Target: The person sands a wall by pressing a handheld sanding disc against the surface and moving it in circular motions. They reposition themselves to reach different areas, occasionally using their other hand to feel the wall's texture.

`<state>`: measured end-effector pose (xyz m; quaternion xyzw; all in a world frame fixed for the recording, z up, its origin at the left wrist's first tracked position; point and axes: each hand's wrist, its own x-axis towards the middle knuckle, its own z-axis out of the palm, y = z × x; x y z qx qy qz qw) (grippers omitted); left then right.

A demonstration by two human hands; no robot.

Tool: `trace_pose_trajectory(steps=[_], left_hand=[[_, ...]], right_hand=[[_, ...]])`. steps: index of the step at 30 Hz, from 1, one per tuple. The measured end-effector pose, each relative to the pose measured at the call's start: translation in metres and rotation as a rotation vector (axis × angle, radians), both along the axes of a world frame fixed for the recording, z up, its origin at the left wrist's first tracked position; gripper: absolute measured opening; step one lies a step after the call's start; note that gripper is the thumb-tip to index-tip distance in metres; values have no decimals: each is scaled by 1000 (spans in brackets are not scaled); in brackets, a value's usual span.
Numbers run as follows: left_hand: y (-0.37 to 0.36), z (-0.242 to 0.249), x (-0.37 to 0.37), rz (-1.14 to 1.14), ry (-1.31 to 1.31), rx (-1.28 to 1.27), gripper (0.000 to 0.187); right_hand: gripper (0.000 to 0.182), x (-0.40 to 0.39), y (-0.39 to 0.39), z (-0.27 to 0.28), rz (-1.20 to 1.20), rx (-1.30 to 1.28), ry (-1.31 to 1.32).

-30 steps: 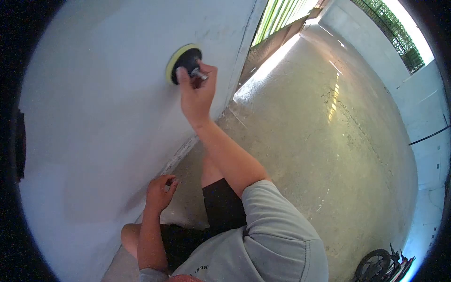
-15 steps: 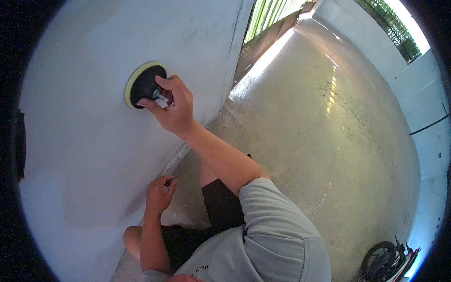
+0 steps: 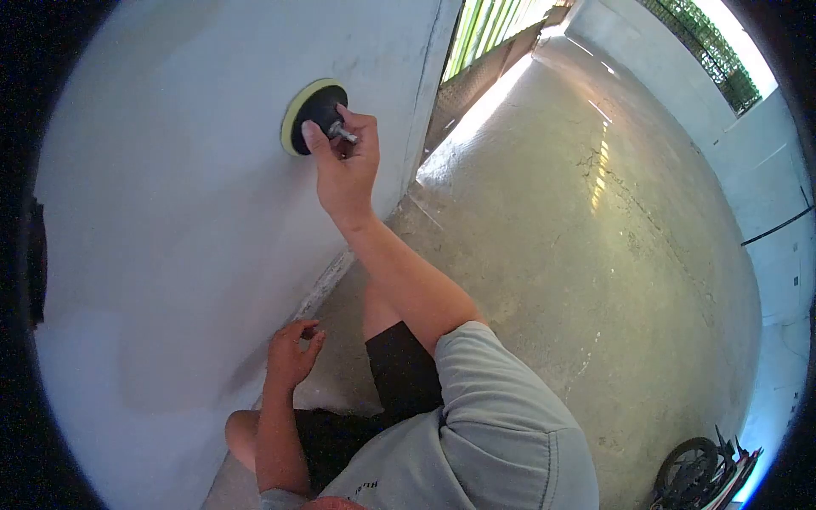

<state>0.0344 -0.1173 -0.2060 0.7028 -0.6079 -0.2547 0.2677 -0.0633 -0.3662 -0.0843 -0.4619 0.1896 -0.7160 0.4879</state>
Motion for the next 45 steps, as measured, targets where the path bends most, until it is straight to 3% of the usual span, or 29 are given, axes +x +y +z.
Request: trace_pose_trajectory(steps=[6, 9, 14, 16, 17, 21, 25, 29, 34, 37, 41, 45], left_hand=[[0, -2, 1, -6, -11, 13, 28], [-1, 1, 0, -5, -14, -11, 28], [1, -3, 1, -7, -9, -3, 28], [0, -4, 2, -16, -12, -16, 28], [0, -3, 1, -18, -12, -13, 28], [1, 2, 0, -10, -25, 2, 28], [1, -7, 4, -15, -13, 30, 28], [0, -4, 0, -13, -38, -17, 27], [2, -2, 2, -18, -38, -15, 26], [1, -1, 0, -21, -58, -36, 25], [1, 0, -2, -13, -39, -10, 27], [4, -1, 1, -9, -31, 11, 29]], right_hand=[[38, 6, 20, -4, 30, -194, 101], [39, 1, 3, 3, -6, -17, -1], [41, 11, 20, -4, -38, 35, 13], [41, 12, 25, -6, -3, -249, 142], [41, 10, 18, -7, -38, -249, 144], [41, -2, -5, -2, -53, 0, 19], [41, 10, 21, -7, -18, -127, 57], [40, 0, -1, -3, -105, -57, 134], [40, 6, 6, -5, -135, 22, 51], [38, 9, 25, 0, -11, -186, 128], [36, -2, -7, -3, -118, 3, 81], [37, 7, 13, -1, -83, 10, 31]])
